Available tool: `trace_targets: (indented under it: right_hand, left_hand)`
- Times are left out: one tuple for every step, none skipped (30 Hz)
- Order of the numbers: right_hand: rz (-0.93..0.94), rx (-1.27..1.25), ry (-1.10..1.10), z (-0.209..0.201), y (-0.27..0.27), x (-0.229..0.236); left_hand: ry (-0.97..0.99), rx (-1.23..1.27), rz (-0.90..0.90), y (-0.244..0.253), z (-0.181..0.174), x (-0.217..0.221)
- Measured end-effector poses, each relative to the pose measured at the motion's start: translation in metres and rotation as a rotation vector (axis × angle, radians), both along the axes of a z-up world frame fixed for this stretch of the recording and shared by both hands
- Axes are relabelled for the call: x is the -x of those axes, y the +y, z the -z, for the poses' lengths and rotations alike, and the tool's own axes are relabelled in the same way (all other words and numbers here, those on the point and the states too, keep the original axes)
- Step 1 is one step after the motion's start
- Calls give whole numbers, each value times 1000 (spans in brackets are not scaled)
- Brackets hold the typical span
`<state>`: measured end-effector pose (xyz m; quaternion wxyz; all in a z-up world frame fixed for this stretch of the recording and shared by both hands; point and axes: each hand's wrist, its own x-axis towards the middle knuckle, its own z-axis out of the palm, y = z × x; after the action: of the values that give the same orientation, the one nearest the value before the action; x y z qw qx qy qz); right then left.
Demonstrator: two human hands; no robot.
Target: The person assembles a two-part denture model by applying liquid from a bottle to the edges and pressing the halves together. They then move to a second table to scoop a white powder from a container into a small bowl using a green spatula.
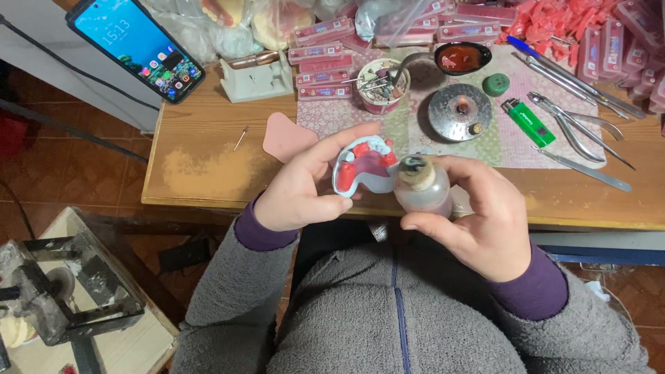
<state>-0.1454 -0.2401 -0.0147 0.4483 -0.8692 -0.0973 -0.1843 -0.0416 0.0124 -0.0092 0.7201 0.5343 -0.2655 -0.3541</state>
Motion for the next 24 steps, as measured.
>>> trace_targets:
  right_hand:
    - [-1,34,-6,-3,1,-1]
    - [-1,35,-7,-2,2,-1]
    - [-8,64,-33,-2,2,-2]
    - [-17,91,-60,-2,3,-2]
    - [-18,92,-61,-1,3,-3]
    - [-4,90,-58,0,3,-3]
    - [10,88,-54,1,3,-3]
    - [10,88,-53,1,3,-3]
    - [16,81,-45,1,3,-3]
    - [24,73,-39,1,3,-3]
    - [25,72,-39,3,3,-3]
    - [22,72,-43,3,2,-2]
    - [18,73,-47,4,2,-2]
    - [18,73,-48,4,2,-2]
    - [21,75,-52,3,2,-3]
    - [22,77,-53,3,2,-3]
    - [22,77,-53,3,2,-2]
    - [26,79,-49,3,1,-3]
    - [31,81,-45,3,1,-3]
    - [31,80,-44,3,1,-2]
    - [29,84,-35,3,0,-2]
    - [28,87,-26,3,-1,-2]
    - [27,87,-26,2,-1,-2]
    - [30,79,-21,2,-1,-2]
  left_hand:
    - [-14,-17,3,-2,-2,0]
    - [-14,-15,3,-3,-1,0]
    - [-28,-4,15,-3,-1,0]
    - [-43,6,24,-3,-1,-1]
    - [-43,7,23,-4,-1,-1]
    - [-61,-20,18,-4,-1,-1]
    - [-79,-47,13,-4,-1,-1]
    - [-78,-48,12,-4,-2,-1]
    - [-90,-51,11,-5,-2,0]
    - [-102,-54,12,-5,-3,0]
    - [-102,-55,13,-6,-2,0]
    - [-110,-46,15,-6,-2,0]
    - [-117,-37,17,-6,-1,0]
    - [-118,-37,17,-6,-1,0]
    - [-95,-24,22,-6,-1,0]
    - [-71,-12,26,-6,-1,0]
    - [-71,-12,26,-6,-1,0]
    - [-62,-17,28,-6,-1,0]
    - [-54,-21,31,-6,-1,0]
    - [-53,-22,30,-6,-2,0]
    - [-47,-36,24,-6,-2,1]
    - [-42,-49,17,-6,-2,1]
    - [-42,-49,16,-6,-2,1]
    - [-59,-45,24,-6,-2,1]
